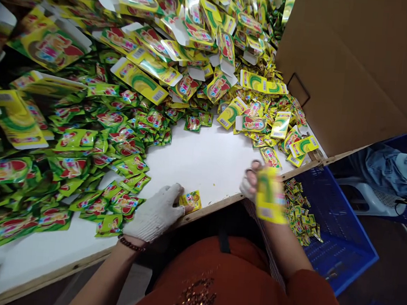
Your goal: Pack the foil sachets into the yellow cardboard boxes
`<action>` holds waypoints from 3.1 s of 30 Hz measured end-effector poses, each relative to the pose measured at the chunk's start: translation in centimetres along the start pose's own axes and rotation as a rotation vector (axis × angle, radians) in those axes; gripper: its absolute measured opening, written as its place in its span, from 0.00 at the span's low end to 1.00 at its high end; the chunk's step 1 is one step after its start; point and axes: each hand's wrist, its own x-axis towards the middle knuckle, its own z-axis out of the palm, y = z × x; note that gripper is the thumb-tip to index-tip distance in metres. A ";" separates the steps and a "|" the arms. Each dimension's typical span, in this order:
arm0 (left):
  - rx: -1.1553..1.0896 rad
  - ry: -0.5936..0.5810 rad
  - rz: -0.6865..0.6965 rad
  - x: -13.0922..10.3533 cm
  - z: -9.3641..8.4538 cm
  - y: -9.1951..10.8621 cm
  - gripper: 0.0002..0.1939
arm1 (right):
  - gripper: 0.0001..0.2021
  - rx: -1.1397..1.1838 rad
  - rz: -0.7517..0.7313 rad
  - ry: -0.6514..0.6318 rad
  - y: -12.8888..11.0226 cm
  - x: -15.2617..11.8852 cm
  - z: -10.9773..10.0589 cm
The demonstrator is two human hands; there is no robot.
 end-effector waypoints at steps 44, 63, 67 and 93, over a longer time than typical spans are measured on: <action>-0.296 0.505 -0.209 19.7 -5.4 2.0 0.21 | 0.14 -1.058 0.025 0.064 0.6 6.5 5.3; -1.473 0.221 0.122 7.0 -1.5 4.6 0.23 | 0.18 -0.041 -0.168 0.070 -0.8 5.3 5.2; -1.459 0.163 0.137 4.9 -0.1 5.3 0.26 | 0.16 -0.118 -0.136 -0.023 -1.6 4.8 6.1; -0.021 0.378 0.221 8.9 0.4 4.8 0.32 | 0.26 0.061 0.072 0.237 0.9 2.6 2.0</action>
